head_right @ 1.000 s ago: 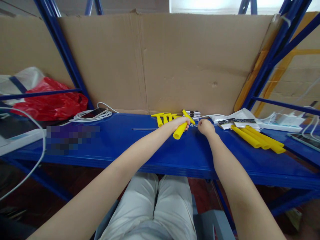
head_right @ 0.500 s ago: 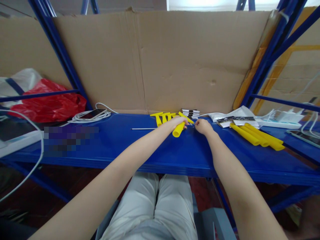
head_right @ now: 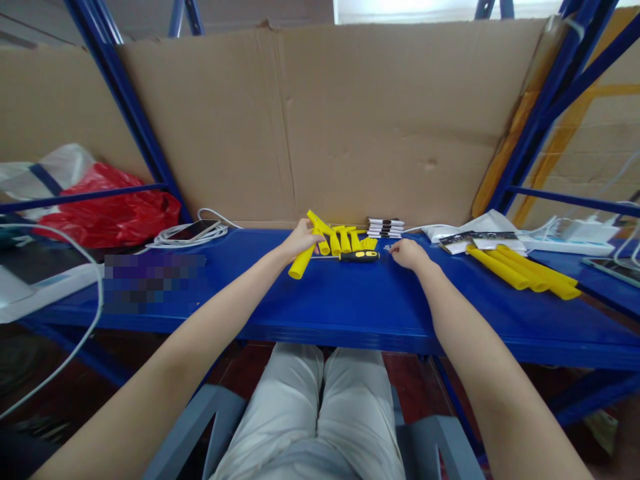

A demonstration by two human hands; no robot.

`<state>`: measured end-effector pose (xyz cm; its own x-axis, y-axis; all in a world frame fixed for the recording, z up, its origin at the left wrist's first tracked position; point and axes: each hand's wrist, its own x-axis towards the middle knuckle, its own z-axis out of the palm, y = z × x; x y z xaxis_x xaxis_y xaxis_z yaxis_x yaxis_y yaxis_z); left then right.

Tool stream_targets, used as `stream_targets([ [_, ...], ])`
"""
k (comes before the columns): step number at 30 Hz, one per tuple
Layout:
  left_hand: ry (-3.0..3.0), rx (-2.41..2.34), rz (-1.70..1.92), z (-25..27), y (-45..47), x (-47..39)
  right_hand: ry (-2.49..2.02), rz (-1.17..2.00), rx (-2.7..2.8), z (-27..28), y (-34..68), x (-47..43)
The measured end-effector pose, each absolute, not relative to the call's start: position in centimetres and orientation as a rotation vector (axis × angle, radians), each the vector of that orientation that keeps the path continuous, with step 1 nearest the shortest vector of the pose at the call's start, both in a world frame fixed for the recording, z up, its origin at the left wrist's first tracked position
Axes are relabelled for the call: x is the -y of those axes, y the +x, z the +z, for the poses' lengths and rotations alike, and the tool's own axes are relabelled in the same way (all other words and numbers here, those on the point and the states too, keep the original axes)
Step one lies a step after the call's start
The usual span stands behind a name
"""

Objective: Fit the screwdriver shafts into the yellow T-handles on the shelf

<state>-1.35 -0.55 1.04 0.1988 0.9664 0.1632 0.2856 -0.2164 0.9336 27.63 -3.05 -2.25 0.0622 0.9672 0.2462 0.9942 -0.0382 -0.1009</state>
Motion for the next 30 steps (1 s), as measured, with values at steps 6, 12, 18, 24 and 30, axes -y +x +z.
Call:
stream_targets([
  [6,1.835,-1.288,1.089,-0.3,-2.6,1.4,-2.113,-0.183,2.046,-2.7,27.3,2.7],
  [12,2.061,-1.381,1.053,0.1,-2.6,2.1,-2.033,-0.316,1.917,-2.7,27.9,2.5],
  [18,2.106,-1.430,1.037,0.0,-3.0,1.9,-1.661,-0.166,2.049,-1.5,25.9,3.6],
  [24,2.092,-1.464,1.012,-0.2,-2.9,1.9,-1.529,-0.134,2.254,-1.3,22.7,4.8],
  [30,2.100,-1.484,0.993,-0.3,-3.0,1.8,-1.717,-0.155,2.187,-2.1,22.2,4.7],
])
